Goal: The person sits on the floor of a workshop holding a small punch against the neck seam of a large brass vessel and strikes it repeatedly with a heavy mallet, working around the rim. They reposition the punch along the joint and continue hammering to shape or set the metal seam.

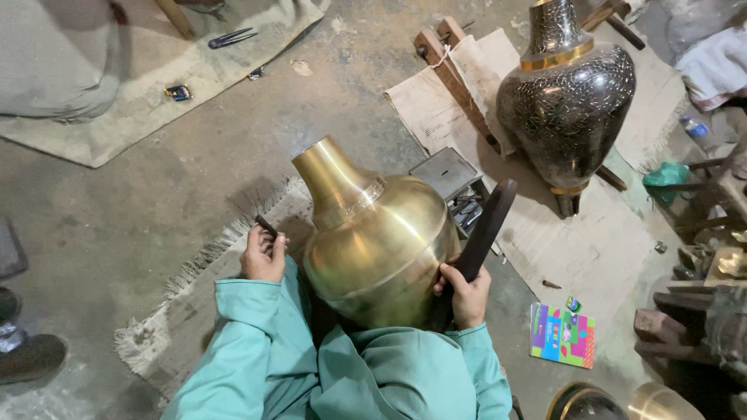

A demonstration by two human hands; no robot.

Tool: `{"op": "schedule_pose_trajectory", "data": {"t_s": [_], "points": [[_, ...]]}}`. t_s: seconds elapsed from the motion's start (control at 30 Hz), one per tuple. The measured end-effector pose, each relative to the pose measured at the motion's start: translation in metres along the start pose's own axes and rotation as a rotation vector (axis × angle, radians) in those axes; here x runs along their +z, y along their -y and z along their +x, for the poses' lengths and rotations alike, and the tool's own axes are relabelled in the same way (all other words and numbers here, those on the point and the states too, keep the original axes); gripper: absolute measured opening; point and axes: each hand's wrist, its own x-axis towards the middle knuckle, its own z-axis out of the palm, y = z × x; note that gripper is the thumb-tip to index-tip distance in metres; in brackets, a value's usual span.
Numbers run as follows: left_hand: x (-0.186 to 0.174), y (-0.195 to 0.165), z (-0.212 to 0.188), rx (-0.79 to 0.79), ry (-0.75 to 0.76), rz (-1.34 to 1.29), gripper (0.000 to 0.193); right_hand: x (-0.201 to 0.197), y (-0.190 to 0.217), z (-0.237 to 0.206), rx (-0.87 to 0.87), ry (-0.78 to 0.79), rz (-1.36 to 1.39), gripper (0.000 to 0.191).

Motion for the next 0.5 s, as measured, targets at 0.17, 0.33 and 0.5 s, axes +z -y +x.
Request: {"op": "schedule_pose_trajectory", "data": {"t_s": [0.17,0.33,0.5], "points": [[0.004,-0.004,-0.001,-0.046,0.010,-0.013,0.031,-0.003,0.002,0.001,-0.003,0.002,0.005,0.018],[0.009,-0.010,-0.001,-0.049,0.025,-0.049,0.034,-0.006,0.004,0.003,0.010,0.001,0.023,0.019],[0.012,-0.010,-0.002,-0.082,-0.003,-0.046,0.033,-0.011,0.000,0.008,0.030,0.032,0.031,0.019]]}}
